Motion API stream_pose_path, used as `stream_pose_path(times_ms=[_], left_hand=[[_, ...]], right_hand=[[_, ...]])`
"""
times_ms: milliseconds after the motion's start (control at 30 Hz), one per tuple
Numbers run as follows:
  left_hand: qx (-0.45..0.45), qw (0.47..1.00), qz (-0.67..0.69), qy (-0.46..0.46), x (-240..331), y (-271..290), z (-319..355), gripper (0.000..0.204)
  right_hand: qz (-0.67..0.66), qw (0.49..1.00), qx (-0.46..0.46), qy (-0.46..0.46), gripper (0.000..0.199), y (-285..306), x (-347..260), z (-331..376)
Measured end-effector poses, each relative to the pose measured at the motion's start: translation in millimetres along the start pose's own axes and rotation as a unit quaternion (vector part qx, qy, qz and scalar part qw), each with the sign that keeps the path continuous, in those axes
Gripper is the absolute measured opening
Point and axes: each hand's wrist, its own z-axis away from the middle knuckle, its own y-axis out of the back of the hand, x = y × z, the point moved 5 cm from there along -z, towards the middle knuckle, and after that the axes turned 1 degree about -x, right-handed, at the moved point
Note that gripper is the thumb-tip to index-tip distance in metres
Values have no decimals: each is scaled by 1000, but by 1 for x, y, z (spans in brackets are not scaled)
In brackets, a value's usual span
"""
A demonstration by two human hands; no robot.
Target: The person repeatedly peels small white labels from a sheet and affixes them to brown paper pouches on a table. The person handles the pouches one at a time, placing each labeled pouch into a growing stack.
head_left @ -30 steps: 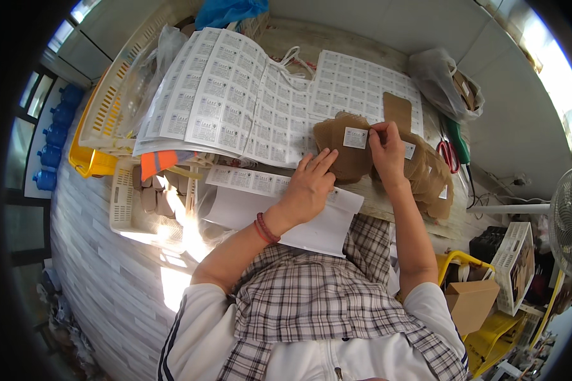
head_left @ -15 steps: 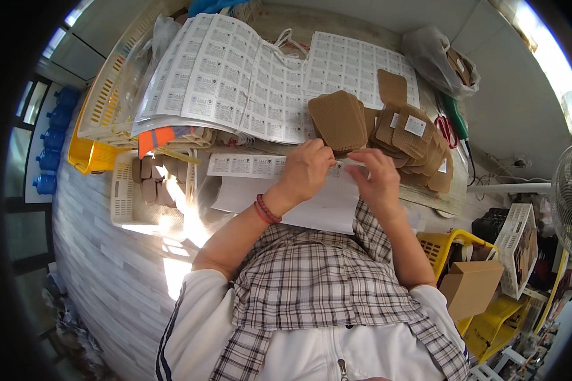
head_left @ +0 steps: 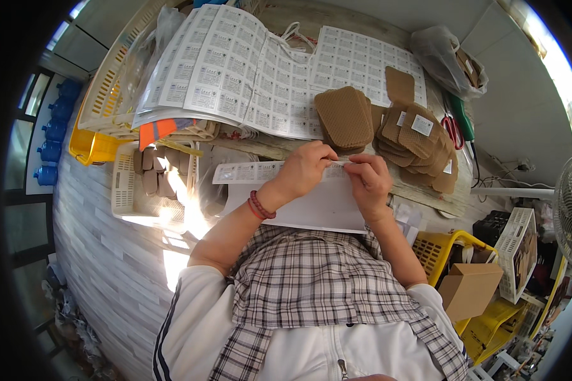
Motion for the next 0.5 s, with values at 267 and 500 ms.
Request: stream_pose_path(times_ms=[267,500], left_hand=[[5,995,16,100,-14,22,3,11],[25,996,-71,54,-7,21,-9,7]], right_hand=[[-189,974,-54,-114,15,5,15,7],[-527,813,4,-248,9,28,54,-33]])
